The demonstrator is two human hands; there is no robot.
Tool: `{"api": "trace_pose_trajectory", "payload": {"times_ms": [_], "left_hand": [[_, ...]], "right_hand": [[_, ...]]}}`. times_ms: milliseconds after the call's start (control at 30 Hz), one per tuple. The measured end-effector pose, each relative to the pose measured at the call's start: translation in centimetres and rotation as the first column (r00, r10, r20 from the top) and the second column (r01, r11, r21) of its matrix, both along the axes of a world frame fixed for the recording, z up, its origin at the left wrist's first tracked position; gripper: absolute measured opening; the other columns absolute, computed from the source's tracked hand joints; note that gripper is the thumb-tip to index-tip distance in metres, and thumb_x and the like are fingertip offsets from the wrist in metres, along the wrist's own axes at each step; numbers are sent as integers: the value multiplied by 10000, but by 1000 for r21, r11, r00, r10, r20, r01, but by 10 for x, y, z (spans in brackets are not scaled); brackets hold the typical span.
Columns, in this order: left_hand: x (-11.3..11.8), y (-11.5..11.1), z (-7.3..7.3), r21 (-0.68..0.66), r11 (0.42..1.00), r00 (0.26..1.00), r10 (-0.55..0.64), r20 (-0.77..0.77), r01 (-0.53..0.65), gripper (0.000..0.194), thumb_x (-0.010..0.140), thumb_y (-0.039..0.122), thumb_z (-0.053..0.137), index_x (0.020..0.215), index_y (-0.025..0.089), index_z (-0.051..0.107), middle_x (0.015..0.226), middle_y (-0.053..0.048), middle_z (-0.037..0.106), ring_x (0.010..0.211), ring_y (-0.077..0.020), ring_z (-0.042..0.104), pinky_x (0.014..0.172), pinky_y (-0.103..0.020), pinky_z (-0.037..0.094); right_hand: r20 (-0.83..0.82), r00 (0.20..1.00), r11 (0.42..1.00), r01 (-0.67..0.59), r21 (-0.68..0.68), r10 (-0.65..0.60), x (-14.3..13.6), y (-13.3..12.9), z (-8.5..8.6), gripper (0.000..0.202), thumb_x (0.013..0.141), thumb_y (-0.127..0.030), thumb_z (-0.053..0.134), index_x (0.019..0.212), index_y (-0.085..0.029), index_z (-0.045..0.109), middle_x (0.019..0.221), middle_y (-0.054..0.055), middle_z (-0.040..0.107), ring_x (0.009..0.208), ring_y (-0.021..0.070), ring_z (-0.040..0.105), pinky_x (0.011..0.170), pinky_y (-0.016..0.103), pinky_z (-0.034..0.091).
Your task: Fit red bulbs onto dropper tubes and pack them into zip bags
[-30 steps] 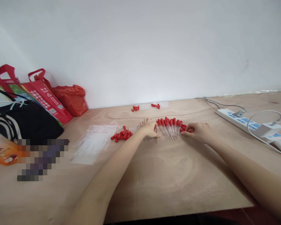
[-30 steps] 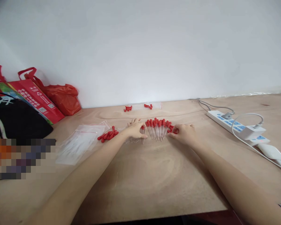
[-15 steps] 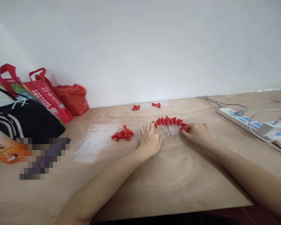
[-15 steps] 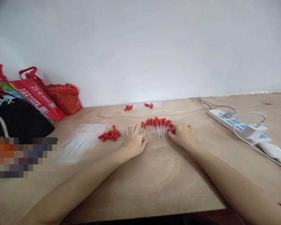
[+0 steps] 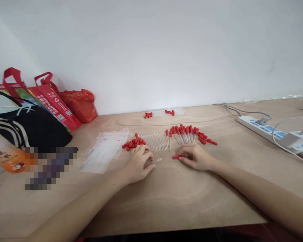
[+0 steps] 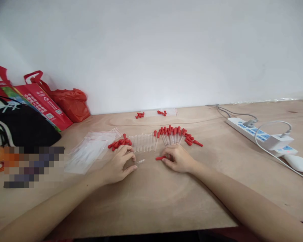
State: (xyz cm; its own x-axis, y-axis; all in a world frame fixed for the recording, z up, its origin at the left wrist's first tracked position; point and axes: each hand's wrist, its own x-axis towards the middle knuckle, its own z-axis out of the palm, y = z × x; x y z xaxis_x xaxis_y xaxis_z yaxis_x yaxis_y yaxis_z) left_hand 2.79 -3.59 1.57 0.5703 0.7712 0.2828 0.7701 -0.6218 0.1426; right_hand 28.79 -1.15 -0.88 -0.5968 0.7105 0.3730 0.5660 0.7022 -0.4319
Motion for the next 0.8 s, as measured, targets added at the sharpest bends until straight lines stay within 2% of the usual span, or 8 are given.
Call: {"api": "trace_pose_trajectory", "payload": {"times_ms": [100,233,333,400,533,633,800], "left_hand": [[7,6,-4,-79,997,999,19,34,-16,120,720,290,573,762,183,538,848,-46,513,803,-193,468,710,-352,405],[17,12,-14,-71,994,997,83,11,-82,122,753,255,556,689,159,515,774,-36,533,756,-185,472,682,-331,383],[21,13,-21,17,998,999,53,5,-53,135,788,266,523,709,157,511,776,-31,562,754,-187,485,686,-344,349],[22,14,-25,100,995,999,10,52,-15,138,811,263,497,721,157,499,747,-17,580,733,-173,502,715,-354,326],[23,13,-28,271,962,986,-83,145,41,170,858,240,427,722,158,490,680,21,605,671,-124,540,858,-397,248],[23,12,-28,368,926,975,-153,159,85,147,865,203,417,771,169,524,697,34,638,727,-114,577,929,-403,186],[22,13,-29,423,901,975,-170,141,96,118,842,177,464,876,202,574,708,41,661,795,-122,588,942,-394,173]], "right_hand": [[-30,999,998,13,62,-12,-9,2,-7,179,736,-314,558,854,-190,613,800,53,547,742,166,509,653,298,396],[13,1000,994,-10,105,9,-16,3,-10,172,816,-281,469,818,-183,611,788,54,545,731,155,511,649,290,382],[46,997,984,55,169,-63,-24,2,-7,143,825,-248,458,796,-169,573,795,49,564,744,162,517,664,307,352],[28,995,977,91,190,-98,-29,0,-6,118,825,-237,461,794,-163,547,800,45,576,751,162,521,674,312,339],[-56,997,982,64,180,-55,-36,-2,-9,105,837,-220,453,857,-167,541,830,41,590,769,148,527,689,296,340],[-58,998,976,45,212,-33,-36,-3,-14,160,845,-231,444,947,-181,556,854,49,595,781,153,528,708,306,341],[-61,998,966,1,260,16,-33,-4,-16,203,850,-241,435,991,-187,570,829,54,591,765,152,525,714,314,356]]}}
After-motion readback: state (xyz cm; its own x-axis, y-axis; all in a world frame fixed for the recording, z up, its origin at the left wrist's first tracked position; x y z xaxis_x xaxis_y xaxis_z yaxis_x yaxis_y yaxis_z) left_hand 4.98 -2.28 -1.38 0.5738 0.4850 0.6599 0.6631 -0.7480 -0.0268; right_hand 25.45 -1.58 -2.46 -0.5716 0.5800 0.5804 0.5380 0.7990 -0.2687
